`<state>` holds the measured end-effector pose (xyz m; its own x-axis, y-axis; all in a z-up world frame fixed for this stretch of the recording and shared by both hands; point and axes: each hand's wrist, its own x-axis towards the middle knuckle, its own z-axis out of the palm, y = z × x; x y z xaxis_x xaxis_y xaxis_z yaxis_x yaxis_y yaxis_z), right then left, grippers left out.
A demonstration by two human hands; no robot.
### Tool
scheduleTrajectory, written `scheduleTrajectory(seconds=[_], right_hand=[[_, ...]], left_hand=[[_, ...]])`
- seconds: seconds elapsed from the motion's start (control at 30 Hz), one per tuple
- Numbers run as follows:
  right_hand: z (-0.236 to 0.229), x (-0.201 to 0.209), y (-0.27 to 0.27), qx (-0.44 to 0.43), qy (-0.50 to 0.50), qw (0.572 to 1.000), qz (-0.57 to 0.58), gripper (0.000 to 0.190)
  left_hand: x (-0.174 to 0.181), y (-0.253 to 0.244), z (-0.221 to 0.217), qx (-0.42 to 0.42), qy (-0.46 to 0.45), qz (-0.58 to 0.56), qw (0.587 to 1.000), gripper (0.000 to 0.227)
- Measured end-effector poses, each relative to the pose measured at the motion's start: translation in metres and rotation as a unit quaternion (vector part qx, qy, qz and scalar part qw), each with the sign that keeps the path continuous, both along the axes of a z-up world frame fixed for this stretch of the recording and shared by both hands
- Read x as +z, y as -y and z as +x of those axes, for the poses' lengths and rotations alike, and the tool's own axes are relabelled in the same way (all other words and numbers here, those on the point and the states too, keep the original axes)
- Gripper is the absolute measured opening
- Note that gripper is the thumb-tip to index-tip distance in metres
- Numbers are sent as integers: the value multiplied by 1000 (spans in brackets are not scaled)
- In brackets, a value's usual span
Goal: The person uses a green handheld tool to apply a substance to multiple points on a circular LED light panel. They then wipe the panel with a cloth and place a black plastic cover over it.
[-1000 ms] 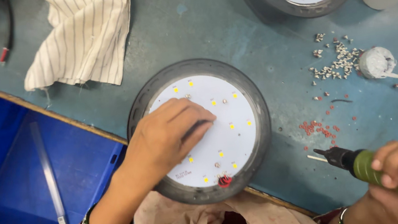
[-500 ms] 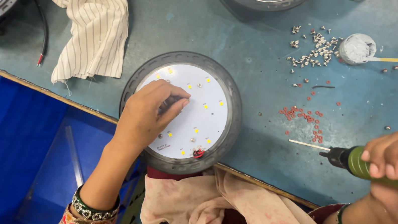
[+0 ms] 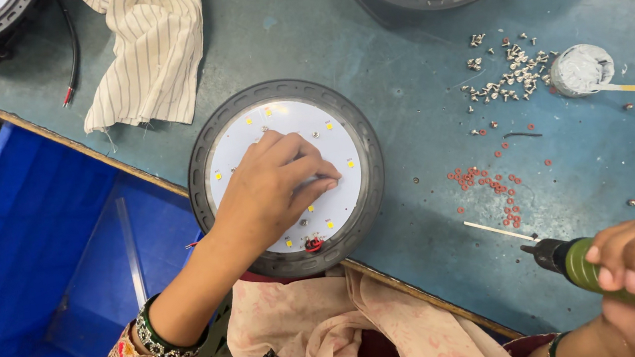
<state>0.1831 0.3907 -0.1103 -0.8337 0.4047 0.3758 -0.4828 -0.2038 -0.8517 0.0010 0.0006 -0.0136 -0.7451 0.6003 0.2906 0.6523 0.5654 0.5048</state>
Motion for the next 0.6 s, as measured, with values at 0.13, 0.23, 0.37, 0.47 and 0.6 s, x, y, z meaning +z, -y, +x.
scheduleTrajectory(seconds=[0.13, 0.23, 0.37, 0.47, 0.6], right_hand=[[-3, -7, -9, 27, -10, 999, -33, 26], [-7, -12, -15, 64, -17, 997, -37, 27], [-17, -8, -17, 103, -32, 994, -16, 34], [-32, 10, -25, 226, -42, 973, 38, 30], [-45, 29, -14, 288, -62, 955, 26, 27]], left_hand=[[1, 0, -1, -2, 0, 6, 1000, 9], [-1, -1, -2, -5, -3, 14, 1000, 9], [-2, -4, -2, 8, -15, 1, 1000, 9], [-4, -6, -2, 9, -28, -6, 1000, 10], [-6, -5, -6, -27, -56, 7, 998, 12]])
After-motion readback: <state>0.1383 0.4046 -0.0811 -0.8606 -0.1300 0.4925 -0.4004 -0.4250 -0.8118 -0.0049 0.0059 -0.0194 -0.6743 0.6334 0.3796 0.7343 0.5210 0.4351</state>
